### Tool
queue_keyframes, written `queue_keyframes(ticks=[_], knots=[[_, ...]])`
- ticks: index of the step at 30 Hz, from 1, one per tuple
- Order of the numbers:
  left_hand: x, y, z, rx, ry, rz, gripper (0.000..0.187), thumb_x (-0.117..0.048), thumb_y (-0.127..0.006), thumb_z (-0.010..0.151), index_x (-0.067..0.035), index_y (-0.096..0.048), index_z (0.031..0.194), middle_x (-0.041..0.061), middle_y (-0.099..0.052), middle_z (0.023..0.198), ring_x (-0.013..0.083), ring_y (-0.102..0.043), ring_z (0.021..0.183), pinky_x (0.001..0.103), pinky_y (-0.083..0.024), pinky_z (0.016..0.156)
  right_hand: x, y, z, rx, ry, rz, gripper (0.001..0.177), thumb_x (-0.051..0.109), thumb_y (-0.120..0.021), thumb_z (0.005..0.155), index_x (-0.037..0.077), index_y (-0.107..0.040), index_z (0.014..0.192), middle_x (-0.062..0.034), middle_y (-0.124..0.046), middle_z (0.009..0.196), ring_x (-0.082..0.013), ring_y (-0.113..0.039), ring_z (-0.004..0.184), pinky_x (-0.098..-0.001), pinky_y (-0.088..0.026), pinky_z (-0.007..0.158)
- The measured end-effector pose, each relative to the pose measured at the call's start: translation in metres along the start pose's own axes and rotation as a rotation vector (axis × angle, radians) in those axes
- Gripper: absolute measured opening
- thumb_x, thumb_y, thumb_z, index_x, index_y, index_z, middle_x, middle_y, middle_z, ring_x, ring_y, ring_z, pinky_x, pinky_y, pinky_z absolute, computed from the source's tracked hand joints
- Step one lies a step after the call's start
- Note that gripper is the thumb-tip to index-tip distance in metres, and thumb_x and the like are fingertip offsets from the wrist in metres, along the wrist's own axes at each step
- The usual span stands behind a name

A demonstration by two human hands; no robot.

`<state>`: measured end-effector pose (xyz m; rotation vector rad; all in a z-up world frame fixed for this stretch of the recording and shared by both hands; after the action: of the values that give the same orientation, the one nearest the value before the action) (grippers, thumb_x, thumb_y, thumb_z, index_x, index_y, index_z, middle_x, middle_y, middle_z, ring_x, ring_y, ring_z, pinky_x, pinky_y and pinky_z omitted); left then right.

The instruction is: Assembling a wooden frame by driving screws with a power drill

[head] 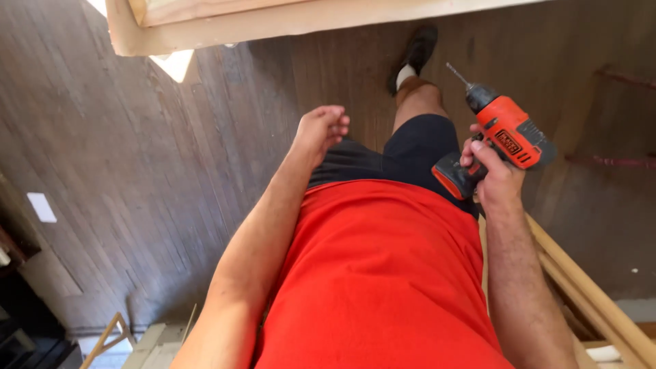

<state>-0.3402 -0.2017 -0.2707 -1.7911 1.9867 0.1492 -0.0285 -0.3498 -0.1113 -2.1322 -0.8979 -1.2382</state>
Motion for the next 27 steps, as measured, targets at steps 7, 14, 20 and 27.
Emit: queue_keyframes(ticks=[7, 14, 20, 27], knots=[[-0.026, -0.082, 0.044, 0.107, -0.036, -0.299, 0.03, -0.018, -0.065, 0.099, -0.011, -0.067, 0.128, 0.008, -0.077, 0.101, 0.021, -0.074, 0.079, 0.029, -0.058, 0.062, 0.012, 0.005, -0.019, -0.021, 0.069, -0.001, 0.037, 0.007, -0.068, 0.091, -0.004, -0.063, 0.126, -0.0139, -0.062, 0.077, -0.0153, -0.063, 0.062, -0.0305, -0.056, 0.066], [-0.058, -0.13, 0.061, 0.093, -0.057, -0.295, 0.024, -0.027, -0.062, 0.102, -0.013, -0.072, 0.119, 0.003, -0.076, 0.091, 0.0183, -0.074, 0.071, 0.03, -0.059, 0.057, 0.043, 0.016, 0.012, 0.019, 0.095, -0.174, 0.038, 0.006, -0.07, 0.092, -0.006, -0.064, 0.128, -0.0159, -0.065, 0.081, -0.0151, -0.064, 0.065, -0.0292, -0.053, 0.069], [-0.073, -0.149, 0.078, -0.048, -0.024, -0.285, 0.024, -0.037, -0.061, 0.103, -0.016, -0.072, 0.109, -0.003, -0.068, 0.077, 0.0155, -0.069, 0.061, 0.028, -0.056, 0.051, 0.088, 0.022, 0.081, 0.084, 0.022, -0.279, 0.038, 0.006, -0.072, 0.09, -0.005, -0.067, 0.126, -0.0156, -0.068, 0.081, -0.0147, -0.066, 0.065, -0.0283, -0.052, 0.066], [-0.196, -0.152, 0.033, -0.24, -0.602, 0.687, 0.029, -0.045, -0.063, 0.102, -0.022, -0.079, 0.098, -0.003, -0.072, 0.066, 0.0216, -0.074, 0.073, 0.035, -0.058, 0.065, 0.134, -0.016, 0.185, 0.348, -0.221, -0.436, 0.017, 0.016, -0.071, 0.092, -0.001, -0.074, 0.096, -0.0144, -0.069, 0.071, -0.0167, -0.067, 0.056, -0.0278, -0.048, 0.055]])
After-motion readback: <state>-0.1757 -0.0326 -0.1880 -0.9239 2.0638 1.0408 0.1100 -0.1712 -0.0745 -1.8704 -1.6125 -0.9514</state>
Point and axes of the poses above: each hand's wrist, its own z-axis towards the middle knuckle, its own y-axis out of the back of the hand, x = y × z, the point moved 9 cm from there along z, towards the middle knuckle
